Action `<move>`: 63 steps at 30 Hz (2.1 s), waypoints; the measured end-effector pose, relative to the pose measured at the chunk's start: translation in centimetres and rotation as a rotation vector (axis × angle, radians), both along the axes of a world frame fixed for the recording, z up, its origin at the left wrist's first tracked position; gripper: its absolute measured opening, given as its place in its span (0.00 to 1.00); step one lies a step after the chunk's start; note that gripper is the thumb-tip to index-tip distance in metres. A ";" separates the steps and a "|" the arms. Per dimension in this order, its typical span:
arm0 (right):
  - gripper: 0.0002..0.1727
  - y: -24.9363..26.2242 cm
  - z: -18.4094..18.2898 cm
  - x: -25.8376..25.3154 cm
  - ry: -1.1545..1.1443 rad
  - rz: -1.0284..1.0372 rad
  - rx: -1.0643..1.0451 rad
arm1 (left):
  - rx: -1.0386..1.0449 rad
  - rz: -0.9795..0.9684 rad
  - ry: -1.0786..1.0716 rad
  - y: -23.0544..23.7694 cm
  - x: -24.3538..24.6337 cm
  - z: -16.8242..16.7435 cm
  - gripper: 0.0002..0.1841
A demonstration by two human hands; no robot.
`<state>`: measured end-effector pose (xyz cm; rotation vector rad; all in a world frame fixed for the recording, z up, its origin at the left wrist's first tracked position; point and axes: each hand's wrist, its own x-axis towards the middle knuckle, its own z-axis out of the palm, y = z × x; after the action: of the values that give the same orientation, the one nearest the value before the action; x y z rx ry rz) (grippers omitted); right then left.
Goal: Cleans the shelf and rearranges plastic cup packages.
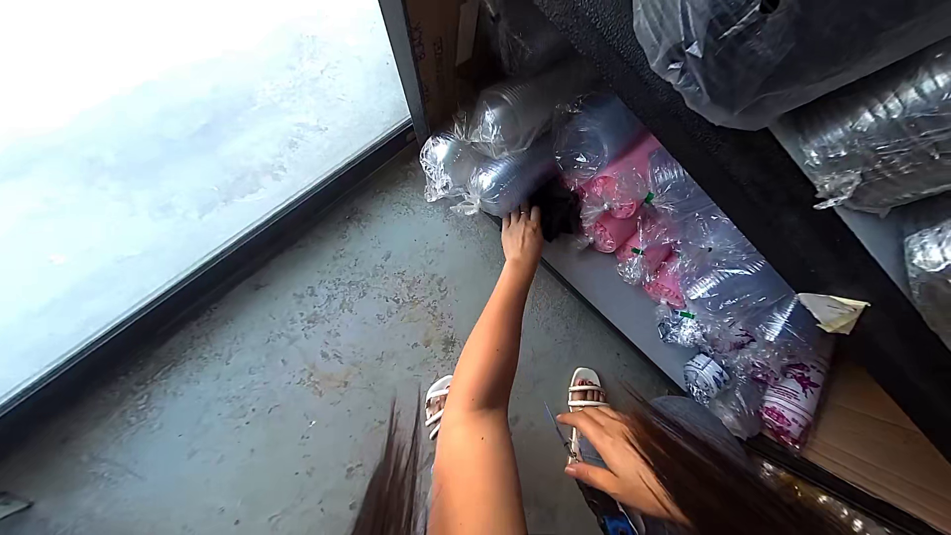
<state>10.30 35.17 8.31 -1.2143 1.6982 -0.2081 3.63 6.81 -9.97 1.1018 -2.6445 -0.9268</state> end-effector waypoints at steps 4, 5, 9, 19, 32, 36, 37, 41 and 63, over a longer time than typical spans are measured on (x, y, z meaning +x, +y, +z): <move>0.32 0.1 0.1 0.2 -0.003 0.012 0.005 | 0.051 0.068 -0.092 -0.3 -0.6 0.0 0.25; 0.32 0.0 0.1 0.3 -0.007 0.015 0.003 | 0.056 0.073 -0.108 -0.4 -0.7 -0.1 0.26; 0.31 -0.8 0.8 -0.2 -0.009 0.016 0.065 | 0.019 0.116 -0.063 -1.7 -0.3 -0.4 0.26; 0.33 -0.3 -0.4 -0.9 -0.009 0.002 0.110 | -0.030 0.358 -0.107 -8.2 3.1 1.3 0.26; 0.33 -2.7 0.8 0.1 -0.023 0.063 0.229 | 0.294 0.283 -0.701 -6.8 6.4 8.4 0.20; 0.32 -1.4 0.7 0.6 0.011 0.053 0.067 | 0.347 0.050 -0.706 -5.0 7.9 12.8 0.23; 0.31 -0.9 0.4 0.7 0.046 0.035 -0.037 | 0.355 -0.029 -0.641 -4.2 7.7 13.9 0.24; 0.31 -1.6 1.1 0.2 0.006 0.009 0.020 | 0.158 -0.151 -0.213 1.4 3.6 13.0 0.18; 0.32 -0.8 5.9 -0.4 0.018 0.043 0.185 | 0.085 0.004 -0.136 12.5 -0.7 3.0 0.24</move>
<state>9.94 34.39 14.19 -1.1164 1.6656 -0.0140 2.93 19.31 -7.02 1.2308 -2.7312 -1.0057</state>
